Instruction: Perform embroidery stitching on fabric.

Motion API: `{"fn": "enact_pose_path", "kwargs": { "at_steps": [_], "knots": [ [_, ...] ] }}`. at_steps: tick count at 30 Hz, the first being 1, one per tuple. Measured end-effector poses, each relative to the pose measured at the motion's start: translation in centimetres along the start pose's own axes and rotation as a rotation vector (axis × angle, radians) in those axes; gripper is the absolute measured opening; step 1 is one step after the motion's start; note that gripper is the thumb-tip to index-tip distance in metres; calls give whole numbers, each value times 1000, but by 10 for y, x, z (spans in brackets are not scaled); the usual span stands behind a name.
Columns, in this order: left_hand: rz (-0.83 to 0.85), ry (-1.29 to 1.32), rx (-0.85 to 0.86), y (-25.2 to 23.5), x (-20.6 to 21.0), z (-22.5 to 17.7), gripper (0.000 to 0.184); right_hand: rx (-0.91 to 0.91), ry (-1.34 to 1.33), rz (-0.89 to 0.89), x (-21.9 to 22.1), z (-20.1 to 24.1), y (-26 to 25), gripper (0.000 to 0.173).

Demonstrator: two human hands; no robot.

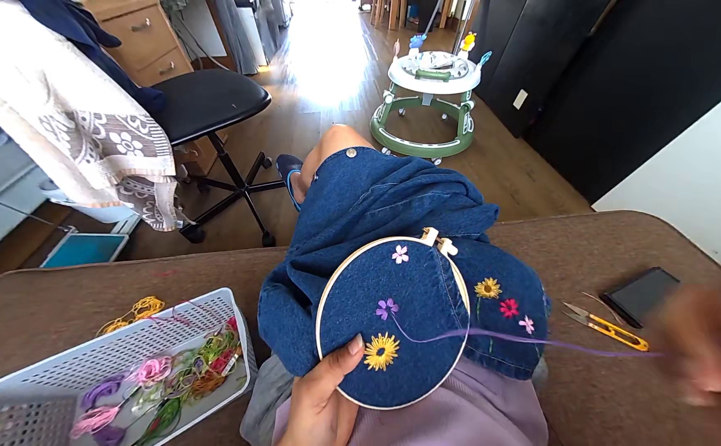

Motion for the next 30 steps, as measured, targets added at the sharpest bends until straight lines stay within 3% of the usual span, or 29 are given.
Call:
{"fn": "enact_pose_path", "kwargs": {
  "at_steps": [5,7,14,20,23,28,30],
  "knots": [
    [0,2,18,1,0,0,22,25,42,321,98,-46,29,15],
    [7,2,21,1,0,-1,22,16,41,360,118,-57,38,13],
    [12,0,35,1,-1,-1,23,-13,87,233,126,-76,42,13],
    [25,1,29,1,1,0,22,-108,-7,309,132,-60,45,15],
    [34,8,23,1,2,0,22,-86,-242,323,116,-43,37,15],
    [25,19,18,2,2,-2,21,-9,-521,-26,11,-31,-8,16],
    [18,30,21,1,2,-1,21,-21,-593,-133,-13,-29,-15,26]
  ]
}}
Point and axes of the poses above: each hand's wrist, its own y-axis away from the middle knuckle, its own x-axis out of the palm, z = x × y, the point moved 10 cm from there along -y, towards the middle knuckle, and after that the axes turned 2 degrees about x, right-handed, at the moved point
